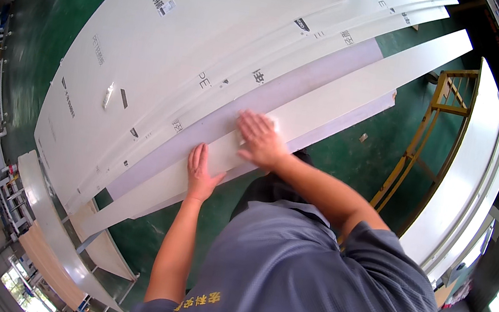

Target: The person repeatedly wipes the surfaces of large white panels with a cloth, occasionally picking up and placing down a water bottle. The person handles multiple panels one at a time, wiping each surface and then moving to the next.

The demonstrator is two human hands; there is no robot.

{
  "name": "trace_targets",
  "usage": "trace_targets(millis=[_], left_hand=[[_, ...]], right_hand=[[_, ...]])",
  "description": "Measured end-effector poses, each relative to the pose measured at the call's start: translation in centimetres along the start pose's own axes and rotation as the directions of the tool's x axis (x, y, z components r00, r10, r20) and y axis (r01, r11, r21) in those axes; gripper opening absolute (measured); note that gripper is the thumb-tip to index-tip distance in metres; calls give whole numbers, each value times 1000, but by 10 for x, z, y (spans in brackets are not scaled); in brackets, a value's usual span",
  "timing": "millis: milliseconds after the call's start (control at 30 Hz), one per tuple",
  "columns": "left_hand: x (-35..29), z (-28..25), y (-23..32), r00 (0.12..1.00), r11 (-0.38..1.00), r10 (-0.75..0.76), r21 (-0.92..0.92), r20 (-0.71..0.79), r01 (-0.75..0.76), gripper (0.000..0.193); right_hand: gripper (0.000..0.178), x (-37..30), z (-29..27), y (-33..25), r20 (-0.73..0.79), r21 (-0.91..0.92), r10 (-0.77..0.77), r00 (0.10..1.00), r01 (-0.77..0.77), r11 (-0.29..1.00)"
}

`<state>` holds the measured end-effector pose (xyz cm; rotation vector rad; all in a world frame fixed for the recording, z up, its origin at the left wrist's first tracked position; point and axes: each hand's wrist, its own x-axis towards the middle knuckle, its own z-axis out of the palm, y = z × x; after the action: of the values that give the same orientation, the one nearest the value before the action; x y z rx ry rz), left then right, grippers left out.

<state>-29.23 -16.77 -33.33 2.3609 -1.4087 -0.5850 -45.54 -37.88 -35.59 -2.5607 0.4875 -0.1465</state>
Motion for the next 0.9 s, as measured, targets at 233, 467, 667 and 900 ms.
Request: trace_targets(millis=[233,467,667,900], left_hand=[[-1,2,3,999,999,20,35,42,-22,103],[-8,1,-3,997,999,10,46,70,-14,102],[-4,2,-3,997,996,75,41,27,-76,98],[28,36,48,995,993,95,74,-7,-94,93]], right_hand=[[77,-56,-106,179,-433,-185,614,660,-732,656],[86,-81,-60,66,-26,-78,268,963,-269,960],[87,-71,-102,168,-262,-236,593,762,-646,726],[85,-32,-52,60,75,-209,29,997,-13,978]])
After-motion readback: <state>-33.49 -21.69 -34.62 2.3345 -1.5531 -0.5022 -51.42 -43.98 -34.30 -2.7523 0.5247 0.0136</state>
